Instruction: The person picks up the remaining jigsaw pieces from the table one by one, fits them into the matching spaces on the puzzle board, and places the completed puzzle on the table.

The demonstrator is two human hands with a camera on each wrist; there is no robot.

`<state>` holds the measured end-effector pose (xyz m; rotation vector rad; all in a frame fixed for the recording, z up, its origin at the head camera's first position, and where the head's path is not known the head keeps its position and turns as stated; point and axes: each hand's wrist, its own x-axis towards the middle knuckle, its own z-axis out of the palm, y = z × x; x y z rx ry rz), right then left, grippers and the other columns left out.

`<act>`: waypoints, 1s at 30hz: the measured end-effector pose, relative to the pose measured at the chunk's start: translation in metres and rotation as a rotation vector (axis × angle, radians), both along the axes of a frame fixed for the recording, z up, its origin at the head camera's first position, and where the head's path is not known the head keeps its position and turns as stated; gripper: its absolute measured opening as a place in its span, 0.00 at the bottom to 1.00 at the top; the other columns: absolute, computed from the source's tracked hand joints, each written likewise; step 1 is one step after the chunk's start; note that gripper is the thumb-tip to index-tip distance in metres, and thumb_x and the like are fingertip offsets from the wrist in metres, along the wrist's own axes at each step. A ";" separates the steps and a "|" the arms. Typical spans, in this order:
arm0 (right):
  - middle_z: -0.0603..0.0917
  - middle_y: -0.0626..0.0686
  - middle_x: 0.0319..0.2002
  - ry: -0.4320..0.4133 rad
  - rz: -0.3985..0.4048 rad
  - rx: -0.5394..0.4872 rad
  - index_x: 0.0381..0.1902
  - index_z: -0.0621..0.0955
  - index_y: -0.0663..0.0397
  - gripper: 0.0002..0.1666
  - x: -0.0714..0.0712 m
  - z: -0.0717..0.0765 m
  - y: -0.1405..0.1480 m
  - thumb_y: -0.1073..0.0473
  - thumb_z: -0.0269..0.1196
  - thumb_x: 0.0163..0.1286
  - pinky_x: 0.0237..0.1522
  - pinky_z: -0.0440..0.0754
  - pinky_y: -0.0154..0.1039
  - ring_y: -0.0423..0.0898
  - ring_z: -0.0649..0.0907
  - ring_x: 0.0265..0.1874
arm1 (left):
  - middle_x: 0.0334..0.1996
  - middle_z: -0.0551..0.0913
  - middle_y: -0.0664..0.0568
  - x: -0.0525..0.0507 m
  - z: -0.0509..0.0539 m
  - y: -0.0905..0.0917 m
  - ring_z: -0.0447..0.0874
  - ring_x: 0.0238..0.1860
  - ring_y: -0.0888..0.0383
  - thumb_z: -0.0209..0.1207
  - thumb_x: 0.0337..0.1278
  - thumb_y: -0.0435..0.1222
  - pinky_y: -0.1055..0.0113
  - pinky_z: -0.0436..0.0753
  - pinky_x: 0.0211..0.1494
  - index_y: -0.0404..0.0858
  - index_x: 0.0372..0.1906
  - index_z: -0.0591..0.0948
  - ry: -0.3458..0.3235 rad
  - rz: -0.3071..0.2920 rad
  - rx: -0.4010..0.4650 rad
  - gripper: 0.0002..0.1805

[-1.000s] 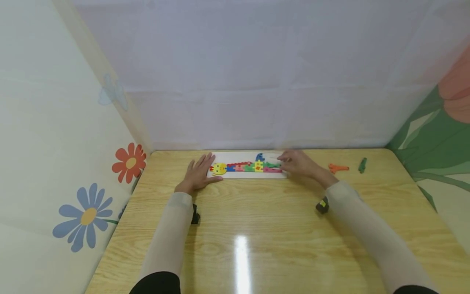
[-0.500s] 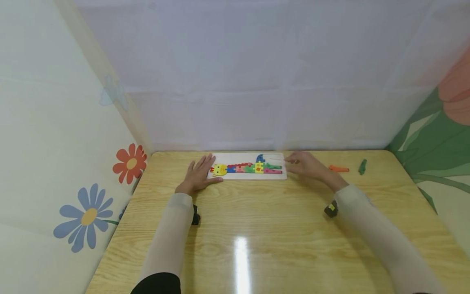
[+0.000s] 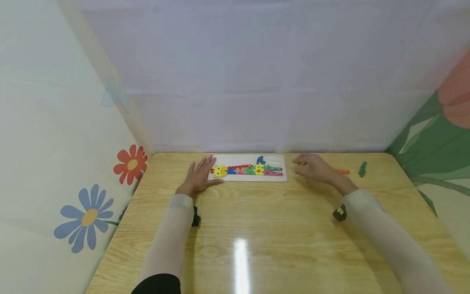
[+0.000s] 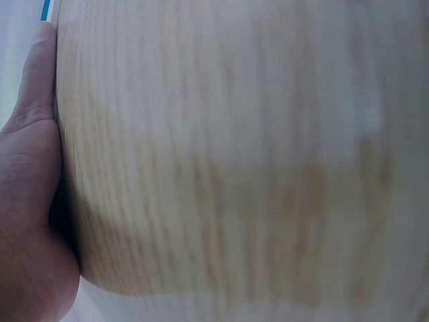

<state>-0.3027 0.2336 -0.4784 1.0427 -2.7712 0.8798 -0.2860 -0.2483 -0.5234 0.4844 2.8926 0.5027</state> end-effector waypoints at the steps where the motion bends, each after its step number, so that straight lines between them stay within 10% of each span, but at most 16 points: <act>1: 0.88 0.65 0.49 0.000 -0.005 0.007 0.56 0.85 0.70 0.22 0.001 0.000 0.002 0.64 0.74 0.68 0.52 0.86 0.60 0.62 0.87 0.46 | 0.88 0.37 0.48 0.000 0.000 0.000 0.33 0.87 0.44 0.52 0.63 0.76 0.36 0.28 0.83 0.45 0.88 0.43 -0.002 -0.001 0.000 0.62; 11: 0.88 0.65 0.54 -0.023 -0.048 0.063 0.59 0.85 0.68 0.22 0.007 0.008 0.019 0.61 0.72 0.71 0.54 0.85 0.61 0.61 0.87 0.49 | 0.88 0.40 0.45 0.007 0.011 0.005 0.35 0.87 0.42 0.58 0.69 0.67 0.35 0.30 0.82 0.41 0.88 0.46 0.011 0.000 0.003 0.58; 30: 0.87 0.66 0.52 0.044 -0.034 0.042 0.58 0.84 0.70 0.22 0.015 0.006 0.056 0.63 0.73 0.70 0.51 0.87 0.61 0.63 0.87 0.47 | 0.88 0.37 0.50 -0.001 -0.002 -0.001 0.32 0.87 0.46 0.53 0.62 0.76 0.37 0.27 0.83 0.46 0.88 0.43 -0.007 0.000 0.010 0.63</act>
